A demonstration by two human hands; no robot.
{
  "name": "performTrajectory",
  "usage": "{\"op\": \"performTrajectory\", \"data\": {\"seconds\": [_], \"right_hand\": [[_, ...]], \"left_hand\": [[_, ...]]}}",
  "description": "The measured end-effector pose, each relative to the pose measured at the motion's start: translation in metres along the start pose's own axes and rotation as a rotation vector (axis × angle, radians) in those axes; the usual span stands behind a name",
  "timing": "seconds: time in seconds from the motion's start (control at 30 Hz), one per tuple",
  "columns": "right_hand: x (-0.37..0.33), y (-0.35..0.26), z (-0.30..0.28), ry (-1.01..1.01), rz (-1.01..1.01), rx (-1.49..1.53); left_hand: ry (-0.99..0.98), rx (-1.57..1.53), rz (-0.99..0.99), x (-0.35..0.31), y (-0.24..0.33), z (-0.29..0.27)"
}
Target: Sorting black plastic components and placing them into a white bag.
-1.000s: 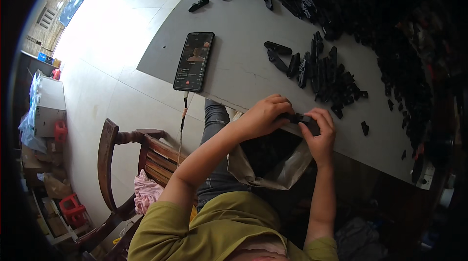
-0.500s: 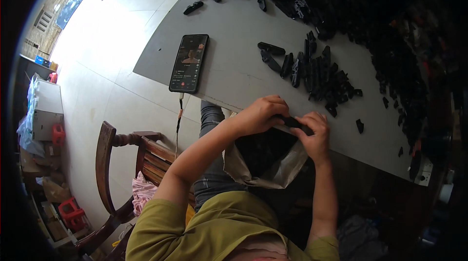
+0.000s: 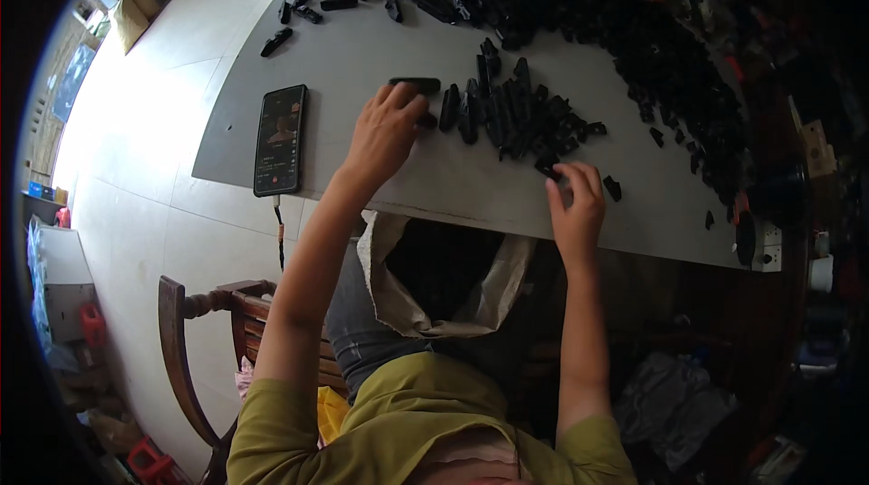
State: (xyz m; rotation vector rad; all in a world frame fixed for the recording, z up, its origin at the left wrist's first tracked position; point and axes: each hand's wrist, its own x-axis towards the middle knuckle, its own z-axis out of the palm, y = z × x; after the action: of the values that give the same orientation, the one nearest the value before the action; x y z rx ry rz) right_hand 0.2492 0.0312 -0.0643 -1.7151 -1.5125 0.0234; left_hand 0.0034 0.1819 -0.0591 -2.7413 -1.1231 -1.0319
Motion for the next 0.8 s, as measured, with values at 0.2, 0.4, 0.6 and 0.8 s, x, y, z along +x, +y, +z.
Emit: {"op": "performTrajectory", "data": {"seconds": [0.2,0.4,0.6,0.8], "right_hand": [[0.003,0.007,0.013,-0.108,-0.022,-0.103],[-0.015,-0.008,0.013,-0.081,0.625,1.294],[-0.019,-0.038,0.021,-0.311,0.195,0.406],[-0.011,-0.026,0.011,-0.328,-0.120,0.110]], "left_hand": [[-0.182,-0.668,-0.338,-0.021,0.020,-0.003],[-0.248,-1.278,-0.478,-0.037,0.044,0.000],[-0.271,-0.742,-0.229,-0.037,0.054,0.000],[-0.320,-0.765,-0.127,-0.037,0.044,0.004]]}}
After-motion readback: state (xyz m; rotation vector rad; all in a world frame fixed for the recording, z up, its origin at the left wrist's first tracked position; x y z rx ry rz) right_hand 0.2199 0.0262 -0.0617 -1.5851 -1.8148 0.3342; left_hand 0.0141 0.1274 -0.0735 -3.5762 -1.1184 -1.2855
